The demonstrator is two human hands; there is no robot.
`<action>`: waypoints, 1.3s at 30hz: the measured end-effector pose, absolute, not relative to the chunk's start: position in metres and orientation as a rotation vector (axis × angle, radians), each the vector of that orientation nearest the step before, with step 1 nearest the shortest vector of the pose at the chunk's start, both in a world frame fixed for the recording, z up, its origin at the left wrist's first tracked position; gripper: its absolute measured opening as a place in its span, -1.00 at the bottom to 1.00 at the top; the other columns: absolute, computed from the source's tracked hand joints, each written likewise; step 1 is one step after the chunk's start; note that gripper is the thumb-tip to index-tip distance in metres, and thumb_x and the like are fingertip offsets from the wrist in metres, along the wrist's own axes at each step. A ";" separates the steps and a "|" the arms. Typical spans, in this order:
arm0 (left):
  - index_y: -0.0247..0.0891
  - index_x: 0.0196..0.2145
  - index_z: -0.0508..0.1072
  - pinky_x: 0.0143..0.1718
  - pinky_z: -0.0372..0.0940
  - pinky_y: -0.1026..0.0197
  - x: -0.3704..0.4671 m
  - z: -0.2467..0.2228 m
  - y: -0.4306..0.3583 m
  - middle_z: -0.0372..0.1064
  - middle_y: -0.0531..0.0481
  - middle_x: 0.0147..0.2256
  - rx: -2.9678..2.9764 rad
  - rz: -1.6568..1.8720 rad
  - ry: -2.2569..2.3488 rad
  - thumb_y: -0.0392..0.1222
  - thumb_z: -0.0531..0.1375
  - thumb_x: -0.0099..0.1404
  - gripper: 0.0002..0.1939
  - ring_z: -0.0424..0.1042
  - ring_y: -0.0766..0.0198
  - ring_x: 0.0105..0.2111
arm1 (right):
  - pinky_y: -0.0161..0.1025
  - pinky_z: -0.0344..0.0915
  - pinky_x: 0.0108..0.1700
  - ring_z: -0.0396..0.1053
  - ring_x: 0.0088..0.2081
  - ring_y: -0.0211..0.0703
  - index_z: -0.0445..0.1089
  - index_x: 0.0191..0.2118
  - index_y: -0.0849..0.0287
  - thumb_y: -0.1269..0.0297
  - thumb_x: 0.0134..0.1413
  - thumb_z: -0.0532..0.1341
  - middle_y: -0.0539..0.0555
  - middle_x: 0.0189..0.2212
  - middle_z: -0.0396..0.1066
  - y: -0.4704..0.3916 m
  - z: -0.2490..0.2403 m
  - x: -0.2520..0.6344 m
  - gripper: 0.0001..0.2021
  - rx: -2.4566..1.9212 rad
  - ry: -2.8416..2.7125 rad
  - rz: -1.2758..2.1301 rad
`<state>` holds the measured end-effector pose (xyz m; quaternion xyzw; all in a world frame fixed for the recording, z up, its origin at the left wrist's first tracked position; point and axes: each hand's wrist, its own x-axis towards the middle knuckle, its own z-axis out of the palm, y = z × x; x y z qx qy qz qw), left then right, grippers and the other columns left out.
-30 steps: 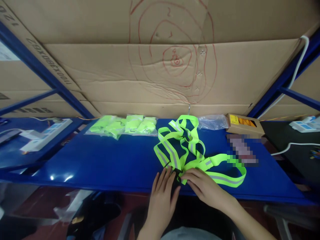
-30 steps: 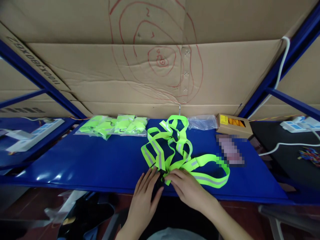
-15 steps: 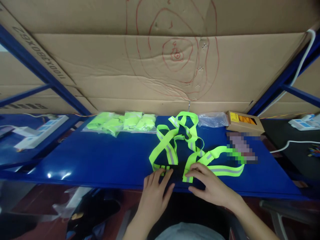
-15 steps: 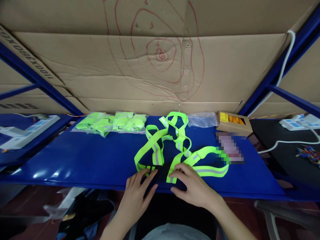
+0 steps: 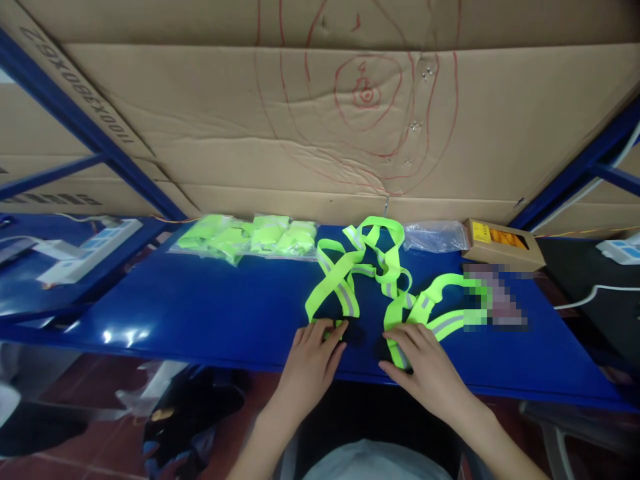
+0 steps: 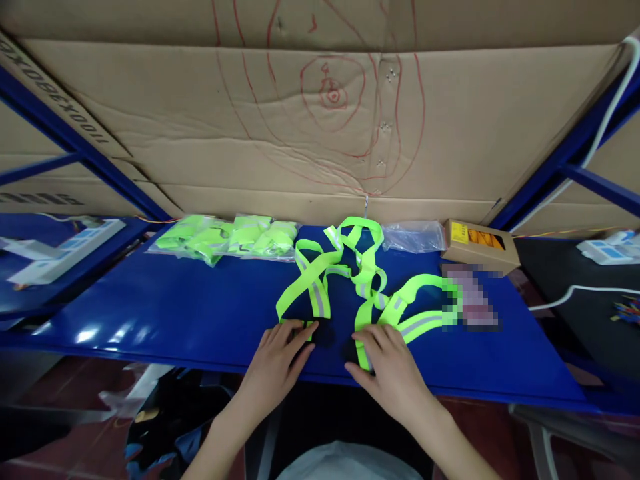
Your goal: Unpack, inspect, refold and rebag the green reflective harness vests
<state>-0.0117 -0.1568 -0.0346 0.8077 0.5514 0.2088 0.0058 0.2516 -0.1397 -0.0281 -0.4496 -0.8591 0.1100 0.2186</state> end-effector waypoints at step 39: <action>-0.07 0.22 0.43 0.12 0.43 -0.01 -0.002 -0.031 -0.168 0.41 -0.16 0.14 2.294 0.773 1.460 -0.22 0.13 0.51 -0.63 0.45 0.07 0.12 | -0.11 0.47 -0.03 0.48 -0.05 0.00 0.44 -0.09 0.05 0.19 0.30 0.27 0.13 -0.11 0.46 -0.139 -0.027 0.268 -0.87 -1.196 -2.017 0.726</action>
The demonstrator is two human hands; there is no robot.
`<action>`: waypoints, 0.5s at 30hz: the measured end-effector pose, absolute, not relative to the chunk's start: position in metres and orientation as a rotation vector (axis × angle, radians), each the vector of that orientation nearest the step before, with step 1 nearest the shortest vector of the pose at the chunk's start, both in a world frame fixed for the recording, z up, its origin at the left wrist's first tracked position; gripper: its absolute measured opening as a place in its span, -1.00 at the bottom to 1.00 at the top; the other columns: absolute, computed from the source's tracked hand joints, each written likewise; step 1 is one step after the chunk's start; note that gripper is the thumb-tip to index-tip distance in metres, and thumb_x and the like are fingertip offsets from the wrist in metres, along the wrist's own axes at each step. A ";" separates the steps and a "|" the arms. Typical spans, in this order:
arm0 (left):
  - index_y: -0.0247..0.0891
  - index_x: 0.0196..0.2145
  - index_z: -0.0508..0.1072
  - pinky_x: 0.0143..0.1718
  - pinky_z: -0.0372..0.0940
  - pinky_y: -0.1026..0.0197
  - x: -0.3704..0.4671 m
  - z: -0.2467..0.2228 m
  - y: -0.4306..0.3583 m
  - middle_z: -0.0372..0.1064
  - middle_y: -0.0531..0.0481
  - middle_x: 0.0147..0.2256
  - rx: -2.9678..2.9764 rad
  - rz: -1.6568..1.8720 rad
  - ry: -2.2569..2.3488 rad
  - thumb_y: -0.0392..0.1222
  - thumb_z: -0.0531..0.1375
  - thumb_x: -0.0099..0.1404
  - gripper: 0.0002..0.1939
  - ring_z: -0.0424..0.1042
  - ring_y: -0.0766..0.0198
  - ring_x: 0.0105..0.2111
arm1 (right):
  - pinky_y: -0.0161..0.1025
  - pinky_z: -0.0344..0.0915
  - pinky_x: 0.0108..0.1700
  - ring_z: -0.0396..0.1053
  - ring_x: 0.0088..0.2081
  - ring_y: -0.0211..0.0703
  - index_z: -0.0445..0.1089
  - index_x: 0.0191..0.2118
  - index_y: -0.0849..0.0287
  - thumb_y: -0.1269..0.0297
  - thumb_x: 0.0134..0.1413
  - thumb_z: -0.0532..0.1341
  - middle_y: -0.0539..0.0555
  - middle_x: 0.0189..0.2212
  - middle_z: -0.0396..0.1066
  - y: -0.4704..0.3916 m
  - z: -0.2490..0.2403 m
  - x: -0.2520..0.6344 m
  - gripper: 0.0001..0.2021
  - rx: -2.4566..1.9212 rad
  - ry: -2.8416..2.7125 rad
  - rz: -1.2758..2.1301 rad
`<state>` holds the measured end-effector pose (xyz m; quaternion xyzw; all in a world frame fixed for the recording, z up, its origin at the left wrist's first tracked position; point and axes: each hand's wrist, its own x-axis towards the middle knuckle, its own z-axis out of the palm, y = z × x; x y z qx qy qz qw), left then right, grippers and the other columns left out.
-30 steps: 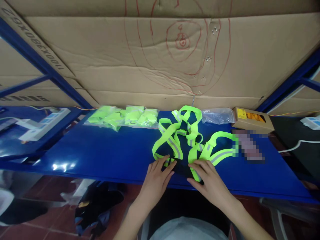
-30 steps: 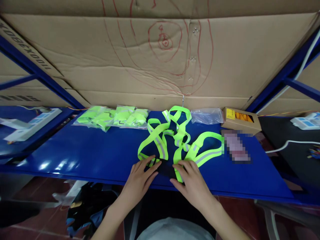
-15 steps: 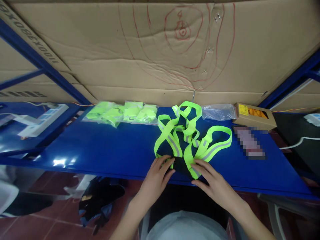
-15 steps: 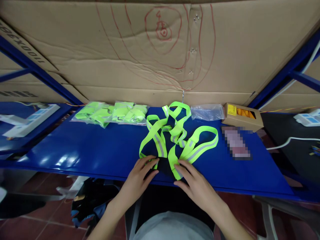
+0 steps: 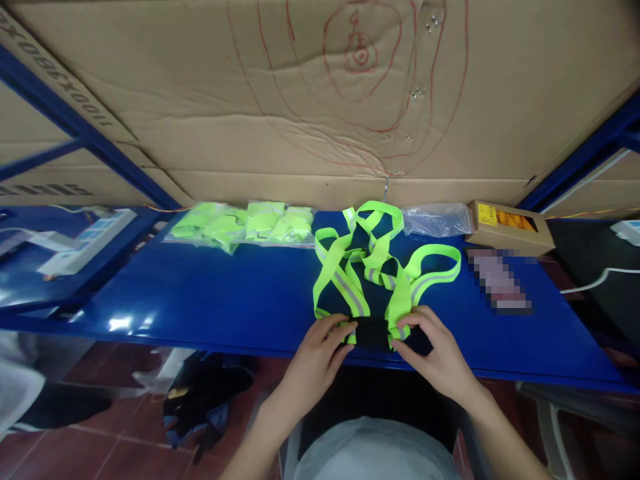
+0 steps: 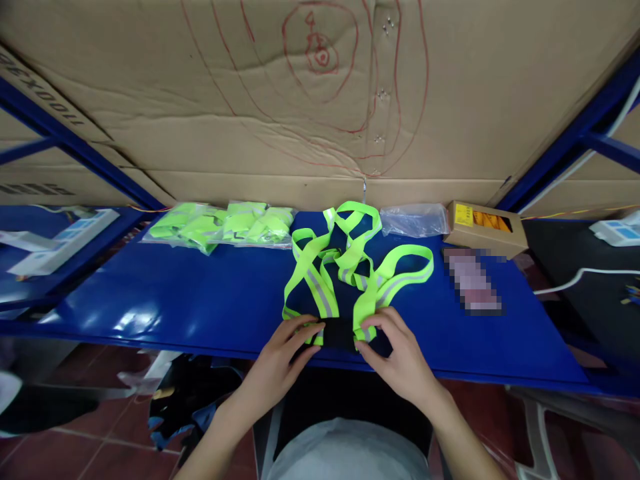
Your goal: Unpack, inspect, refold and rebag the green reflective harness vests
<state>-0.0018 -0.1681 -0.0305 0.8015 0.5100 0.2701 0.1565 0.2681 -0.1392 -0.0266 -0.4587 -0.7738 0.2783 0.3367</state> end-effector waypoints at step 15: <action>-0.03 0.38 0.26 0.35 -0.12 -0.22 0.045 -0.039 -0.200 0.33 -0.18 0.27 2.714 0.603 1.615 0.03 0.14 0.49 -0.44 0.22 -0.09 0.31 | -0.07 0.39 0.22 0.40 0.20 -0.03 0.28 0.32 -0.06 0.21 0.45 0.13 0.14 0.20 0.42 -0.141 -0.010 0.272 -0.60 -1.115 -2.289 0.818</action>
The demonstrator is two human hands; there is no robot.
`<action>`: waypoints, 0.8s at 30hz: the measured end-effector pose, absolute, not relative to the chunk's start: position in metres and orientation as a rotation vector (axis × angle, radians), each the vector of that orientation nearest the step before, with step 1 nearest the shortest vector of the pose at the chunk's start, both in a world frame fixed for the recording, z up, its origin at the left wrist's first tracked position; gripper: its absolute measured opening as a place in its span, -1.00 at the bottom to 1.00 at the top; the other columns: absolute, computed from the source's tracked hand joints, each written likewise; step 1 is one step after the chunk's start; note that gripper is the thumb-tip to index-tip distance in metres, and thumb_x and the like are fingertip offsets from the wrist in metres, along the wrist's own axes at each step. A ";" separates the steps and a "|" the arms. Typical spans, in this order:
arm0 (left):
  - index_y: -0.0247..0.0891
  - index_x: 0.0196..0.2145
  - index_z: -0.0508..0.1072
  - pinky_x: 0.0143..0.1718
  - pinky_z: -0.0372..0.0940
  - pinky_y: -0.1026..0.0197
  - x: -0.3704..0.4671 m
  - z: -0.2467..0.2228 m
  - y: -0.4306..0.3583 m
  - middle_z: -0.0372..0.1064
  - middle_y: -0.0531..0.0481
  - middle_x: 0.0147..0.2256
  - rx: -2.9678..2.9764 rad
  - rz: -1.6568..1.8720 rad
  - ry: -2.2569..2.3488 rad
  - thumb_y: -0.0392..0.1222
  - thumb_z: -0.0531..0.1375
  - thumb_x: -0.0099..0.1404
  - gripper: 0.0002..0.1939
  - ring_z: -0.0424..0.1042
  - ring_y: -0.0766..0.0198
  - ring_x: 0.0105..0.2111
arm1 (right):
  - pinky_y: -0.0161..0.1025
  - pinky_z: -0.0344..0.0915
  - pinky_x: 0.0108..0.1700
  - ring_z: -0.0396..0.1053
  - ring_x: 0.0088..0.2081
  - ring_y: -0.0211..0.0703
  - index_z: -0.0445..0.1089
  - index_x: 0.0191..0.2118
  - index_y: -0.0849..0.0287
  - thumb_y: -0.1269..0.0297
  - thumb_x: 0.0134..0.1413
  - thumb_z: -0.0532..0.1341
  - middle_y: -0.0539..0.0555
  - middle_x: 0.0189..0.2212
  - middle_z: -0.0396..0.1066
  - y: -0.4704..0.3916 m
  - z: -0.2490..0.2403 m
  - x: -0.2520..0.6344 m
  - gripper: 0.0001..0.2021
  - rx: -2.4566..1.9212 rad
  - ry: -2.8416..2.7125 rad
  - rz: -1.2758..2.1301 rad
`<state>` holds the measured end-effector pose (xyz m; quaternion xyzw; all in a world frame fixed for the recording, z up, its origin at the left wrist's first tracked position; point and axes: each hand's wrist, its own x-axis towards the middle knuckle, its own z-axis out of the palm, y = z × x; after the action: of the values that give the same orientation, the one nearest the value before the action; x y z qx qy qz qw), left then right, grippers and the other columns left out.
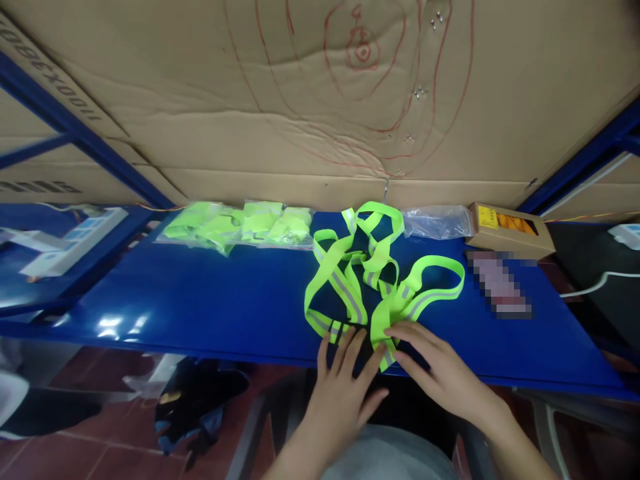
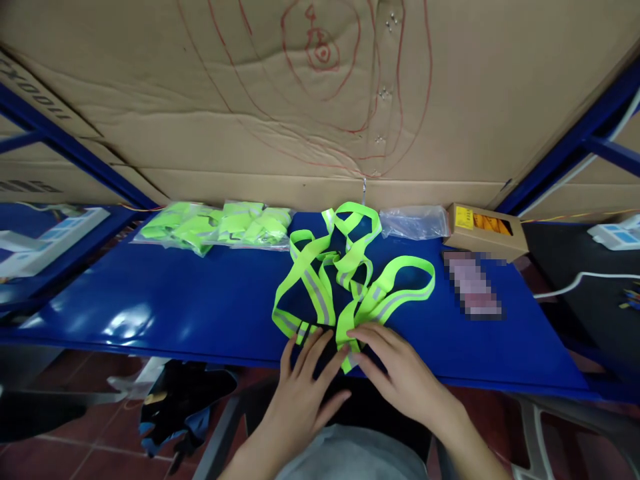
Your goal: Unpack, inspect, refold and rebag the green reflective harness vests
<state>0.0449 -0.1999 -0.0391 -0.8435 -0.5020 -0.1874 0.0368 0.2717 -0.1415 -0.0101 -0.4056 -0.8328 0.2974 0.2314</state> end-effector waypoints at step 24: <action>0.02 0.08 0.55 0.26 -0.02 -0.17 0.056 -0.047 -0.208 0.48 -0.14 0.07 -2.258 -1.209 -1.571 0.16 0.21 0.42 -0.62 0.43 -0.01 0.07 | 0.07 0.37 0.22 0.44 0.19 0.08 0.46 0.14 0.01 0.16 0.44 0.09 0.11 0.14 0.51 -0.083 -0.001 0.326 -0.70 -1.416 -2.240 0.186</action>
<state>0.0564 -0.2079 -0.0472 -0.7496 -0.5217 -0.4016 0.0684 0.3260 -0.0830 -0.0010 -0.5175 -0.8185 0.0678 0.2402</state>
